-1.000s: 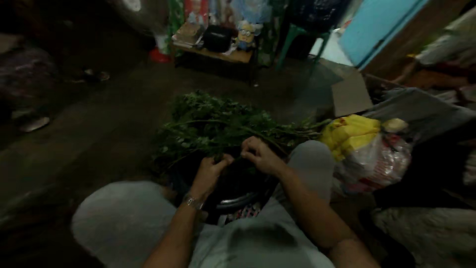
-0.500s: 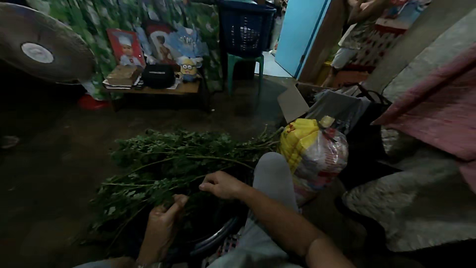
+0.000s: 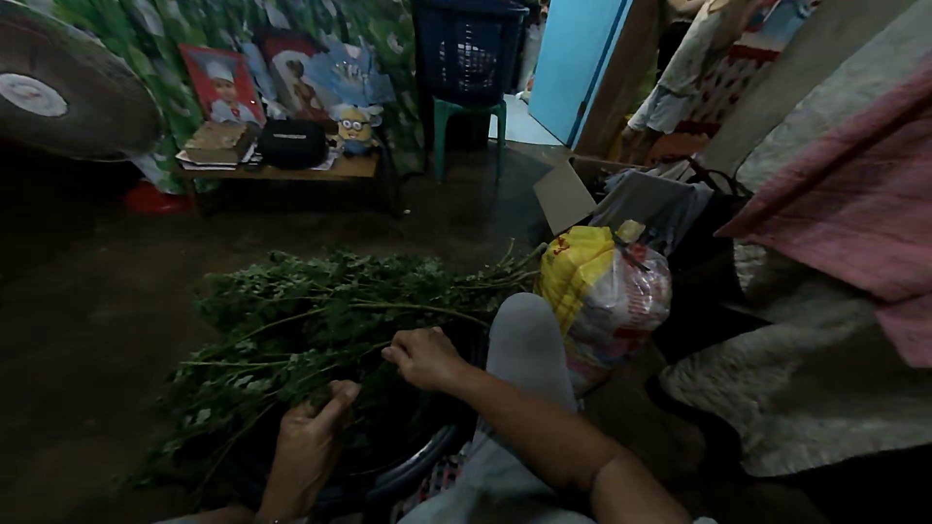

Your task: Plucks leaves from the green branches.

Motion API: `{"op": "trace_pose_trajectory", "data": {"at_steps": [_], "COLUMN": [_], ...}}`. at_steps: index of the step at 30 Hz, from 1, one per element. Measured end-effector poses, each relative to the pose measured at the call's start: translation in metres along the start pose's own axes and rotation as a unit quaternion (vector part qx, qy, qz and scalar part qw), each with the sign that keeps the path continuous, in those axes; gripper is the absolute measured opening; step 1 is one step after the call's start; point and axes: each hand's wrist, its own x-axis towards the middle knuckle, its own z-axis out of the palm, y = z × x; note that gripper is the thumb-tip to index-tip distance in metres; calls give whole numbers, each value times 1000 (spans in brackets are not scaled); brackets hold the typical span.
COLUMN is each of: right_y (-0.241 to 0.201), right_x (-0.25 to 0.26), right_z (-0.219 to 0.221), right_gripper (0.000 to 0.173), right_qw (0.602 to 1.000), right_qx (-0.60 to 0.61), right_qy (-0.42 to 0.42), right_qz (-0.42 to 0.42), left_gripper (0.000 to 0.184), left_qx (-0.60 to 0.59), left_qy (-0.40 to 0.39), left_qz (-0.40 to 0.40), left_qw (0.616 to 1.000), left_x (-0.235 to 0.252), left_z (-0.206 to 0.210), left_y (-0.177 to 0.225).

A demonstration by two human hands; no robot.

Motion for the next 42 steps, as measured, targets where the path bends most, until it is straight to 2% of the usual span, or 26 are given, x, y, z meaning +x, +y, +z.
{"op": "trace_pose_trajectory", "data": {"at_steps": [8,11,14,16,23,25,27,30,33,35,37,42], "right_y": [-2,6,10,10,7,6,5,1,5,5,2,4], "right_x": [-1,1,2,2,2,2,2,0,0,0,1,2], "right_z": [-4,-9,-2,2,0,2,3,-1,1,3,3,0], "right_gripper": [43,35,38,39,37,37,44,54,40,34,36,44], "right_qw": [1000,996,982,977,994,992,988,982,984,989,995,989], "right_qx": [-4,81,183,203,92,107,148,189,171,134,98,134], "right_qy": [24,34,7,-18,-43,-27,-3,-27,-47,-35,-4,60], "right_qz": [9,-14,-49,-63,-51,-60,-33,16,-29,-45,-29,-12], "left_gripper": [19,21,22,21,21,20,16,12,9,10,11,17], "left_qx": [-13,-17,-29,-31,-22,-20,-10,-1,8,9,10,-28], "left_qy": [8,13,15,15,16,16,16,18,12,6,-6,-14], "left_qz": [-2,3,9,12,12,12,5,-1,-3,-6,-5,2], "left_qw": [1000,1000,999,999,1000,1000,1000,1000,1000,1000,1000,1000], "left_x": [2,1,3,4,3,3,2,2,3,3,5,7], "left_z": [-2,-5,-4,-4,-4,-4,-4,-3,-5,-6,-9,-11], "left_y": [0,3,1,-1,0,0,2,5,7,7,6,5]}}
